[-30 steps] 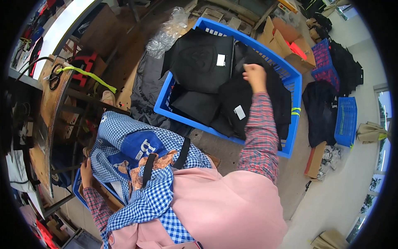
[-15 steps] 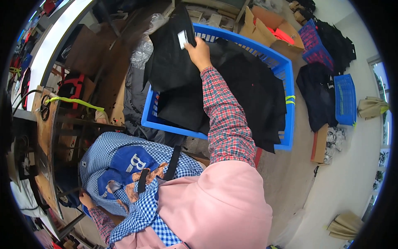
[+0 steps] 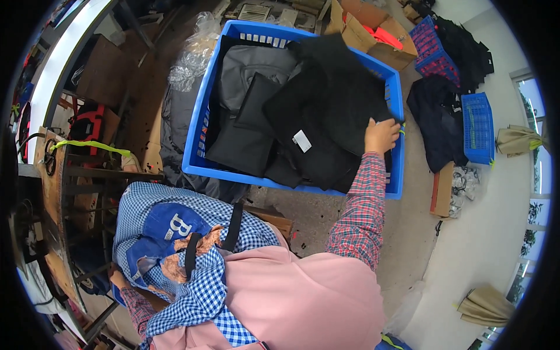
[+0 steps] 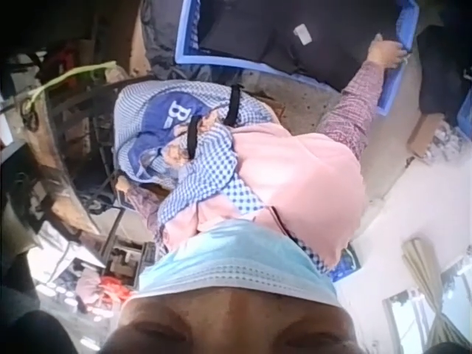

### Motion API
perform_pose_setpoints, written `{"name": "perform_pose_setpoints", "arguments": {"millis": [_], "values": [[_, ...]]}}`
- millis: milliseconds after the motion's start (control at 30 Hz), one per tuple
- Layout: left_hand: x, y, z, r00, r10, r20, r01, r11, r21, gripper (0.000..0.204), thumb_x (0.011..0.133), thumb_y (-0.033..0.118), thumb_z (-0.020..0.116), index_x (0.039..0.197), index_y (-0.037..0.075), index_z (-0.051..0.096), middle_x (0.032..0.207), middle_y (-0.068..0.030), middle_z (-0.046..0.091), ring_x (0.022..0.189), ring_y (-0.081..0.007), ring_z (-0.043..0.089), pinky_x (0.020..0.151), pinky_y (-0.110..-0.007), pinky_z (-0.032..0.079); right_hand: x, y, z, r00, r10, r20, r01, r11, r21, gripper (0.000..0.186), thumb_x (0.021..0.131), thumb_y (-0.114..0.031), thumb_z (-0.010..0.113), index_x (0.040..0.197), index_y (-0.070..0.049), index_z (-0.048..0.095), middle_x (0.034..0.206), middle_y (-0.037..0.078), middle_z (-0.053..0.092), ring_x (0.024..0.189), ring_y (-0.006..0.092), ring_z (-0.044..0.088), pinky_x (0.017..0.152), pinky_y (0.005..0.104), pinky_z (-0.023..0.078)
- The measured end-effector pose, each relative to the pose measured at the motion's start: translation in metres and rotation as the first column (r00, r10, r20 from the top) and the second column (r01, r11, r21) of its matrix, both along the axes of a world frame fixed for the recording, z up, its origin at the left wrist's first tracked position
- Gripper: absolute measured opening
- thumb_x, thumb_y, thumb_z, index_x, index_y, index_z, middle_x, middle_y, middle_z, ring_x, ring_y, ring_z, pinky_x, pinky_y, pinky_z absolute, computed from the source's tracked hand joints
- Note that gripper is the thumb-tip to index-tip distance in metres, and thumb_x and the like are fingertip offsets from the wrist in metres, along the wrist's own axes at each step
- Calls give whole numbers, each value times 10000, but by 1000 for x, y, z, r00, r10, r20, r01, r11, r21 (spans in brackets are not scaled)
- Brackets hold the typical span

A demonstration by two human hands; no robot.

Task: Trimming excess threads and assembling black fabric bag components using scissors at a manufacturing workstation.

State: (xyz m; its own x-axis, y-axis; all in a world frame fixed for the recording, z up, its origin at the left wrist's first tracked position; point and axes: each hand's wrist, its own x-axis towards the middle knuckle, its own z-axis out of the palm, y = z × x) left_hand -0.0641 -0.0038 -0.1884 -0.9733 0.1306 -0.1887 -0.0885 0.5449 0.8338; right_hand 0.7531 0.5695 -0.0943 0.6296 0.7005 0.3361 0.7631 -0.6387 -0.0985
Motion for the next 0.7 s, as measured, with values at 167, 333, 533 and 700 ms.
{"name": "perform_pose_setpoints", "arguments": {"millis": [167,333,533,700], "values": [[8,4,-14,937,-155,312,123,985,121,418,1006,253,506,1244,-75,605,1215,-147,656,1071,-259,631,907,-376,507,-69,27,-57,812,414,-410,-482,873,-74,973,831,-771,518,1511,-107,305,1557,193,288,1377,537,292,1040,721,301],[83,38,27,878,-111,465,7,975,221,435,1007,295,537,1236,-71,589,1248,-125,635,1064,-230,634,896,-328,506,-68,42,-149,823,415,-387,-531,805,-264,1133,775,-825,533,1528,-34,234,1565,229,237,1434,451,228,1134,631,231],[30,1,-8,995,67,-78,-63,996,63,333,1008,235,528,1075,-70,644,1010,-100,685,898,-151,599,797,-287,493,-27,80,-142,812,263,-521,-518,736,-436,1216,766,-814,567,1506,83,213,1541,359,217,1455,470,209,1180,520,237],[48,-34,-5,954,153,-259,-148,988,39,267,933,156,568,1090,-37,666,975,-86,693,903,-157,612,841,-310,486,-131,68,-68,785,597,-167,-617,778,-117,618,781,-380,736,1124,122,624,1137,345,626,1087,490,594,984,522,459]]}}
